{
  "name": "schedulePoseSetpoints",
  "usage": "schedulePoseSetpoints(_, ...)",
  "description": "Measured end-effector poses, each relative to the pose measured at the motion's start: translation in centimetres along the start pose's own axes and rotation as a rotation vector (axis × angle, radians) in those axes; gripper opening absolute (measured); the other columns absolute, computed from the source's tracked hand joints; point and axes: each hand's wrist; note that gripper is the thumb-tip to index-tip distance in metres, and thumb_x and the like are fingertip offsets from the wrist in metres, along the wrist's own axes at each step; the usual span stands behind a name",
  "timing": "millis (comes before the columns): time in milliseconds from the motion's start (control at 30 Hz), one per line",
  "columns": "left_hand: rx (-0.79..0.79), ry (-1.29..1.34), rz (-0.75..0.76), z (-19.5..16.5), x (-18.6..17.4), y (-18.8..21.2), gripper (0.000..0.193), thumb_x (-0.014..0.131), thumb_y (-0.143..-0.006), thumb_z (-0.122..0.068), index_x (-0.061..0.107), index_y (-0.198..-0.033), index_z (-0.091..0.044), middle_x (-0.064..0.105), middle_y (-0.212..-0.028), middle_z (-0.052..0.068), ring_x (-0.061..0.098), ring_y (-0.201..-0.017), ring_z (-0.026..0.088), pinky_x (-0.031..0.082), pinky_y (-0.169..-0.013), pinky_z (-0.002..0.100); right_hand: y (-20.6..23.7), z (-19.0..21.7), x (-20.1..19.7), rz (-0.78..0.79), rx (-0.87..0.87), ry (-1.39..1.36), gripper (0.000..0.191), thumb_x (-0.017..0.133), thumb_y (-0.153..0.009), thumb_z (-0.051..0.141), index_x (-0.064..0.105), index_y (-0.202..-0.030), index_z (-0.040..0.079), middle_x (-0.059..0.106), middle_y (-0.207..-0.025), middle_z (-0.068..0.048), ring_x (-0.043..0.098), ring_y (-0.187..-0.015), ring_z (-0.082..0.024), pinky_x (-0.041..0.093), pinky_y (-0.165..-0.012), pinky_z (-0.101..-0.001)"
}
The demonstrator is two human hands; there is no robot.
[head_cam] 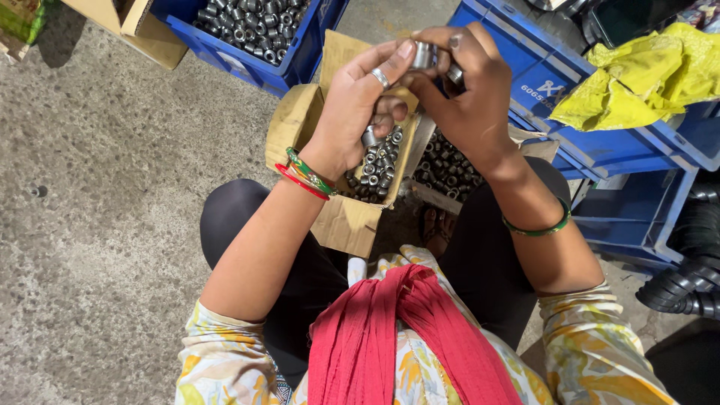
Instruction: The person sits on the floor and repeatedly picks up small cylindrical metal parts from a cardboard box, rotates them in both hands, and places them back into the box. The person handles the parts one at a time, examining their surfaces and edges.
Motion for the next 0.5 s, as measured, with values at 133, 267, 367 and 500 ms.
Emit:
schedulePoseSetpoints(133,0.110,-0.176,-0.034,0.00,0.71,0.45,0.047,0.073,-0.097,-0.030,0.063,-0.131,0.000,0.074,-0.096,0.008,0.065,-0.059,0.005,0.040,-0.040,0.018,0.27,-0.09,0.07,-0.067,0.010,0.050,0.029,0.088,-0.098,0.005,0.072,-0.121,0.004,0.056,-0.095,-0.009,0.055,-0.077,-0.018,0.045,-0.068,-0.0306)
schedulePoseSetpoints(267,0.215,-0.261,-0.042,-0.10,1.00,0.53,0.050,0.079,-0.093,-0.024,0.061,-0.130,0.004,0.076,-0.101,0.005,0.059,-0.057,0.003,0.040,-0.042,0.017,0.29,-0.32,0.09,-0.082,-0.102,0.131,0.027,0.088,-0.100,0.008,0.069,-0.119,0.005,0.061,-0.101,-0.008,0.059,-0.085,-0.019,0.049,-0.073,-0.0319)
schedulePoseSetpoints(367,0.200,-0.197,-0.040,-0.25,0.82,0.80,0.046,0.076,-0.098,-0.023,0.061,-0.131,0.006,0.069,-0.081,0.006,0.054,-0.052,0.004,0.038,-0.042,0.018,0.33,-0.38,0.17,-0.095,-0.127,0.102,0.027,0.088,-0.100,0.008,0.067,-0.116,0.004,0.064,-0.105,-0.007,0.059,-0.087,-0.020,0.049,-0.073,-0.0317)
schedulePoseSetpoints(500,0.144,-0.038,0.011,-0.38,0.86,0.74,0.042,0.073,-0.098,-0.022,0.060,-0.126,0.005,0.066,-0.076,0.003,0.052,-0.047,0.004,0.036,-0.039,0.019,0.52,-0.45,0.22,-0.108,-0.095,0.047,0.029,0.090,-0.100,0.007,0.068,-0.120,0.006,0.065,-0.106,-0.007,0.060,-0.084,-0.017,0.049,-0.070,-0.0288)
Point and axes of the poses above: each hand's wrist, its own y-axis away from the middle knuckle, its own x-axis out of the palm, z = x × y
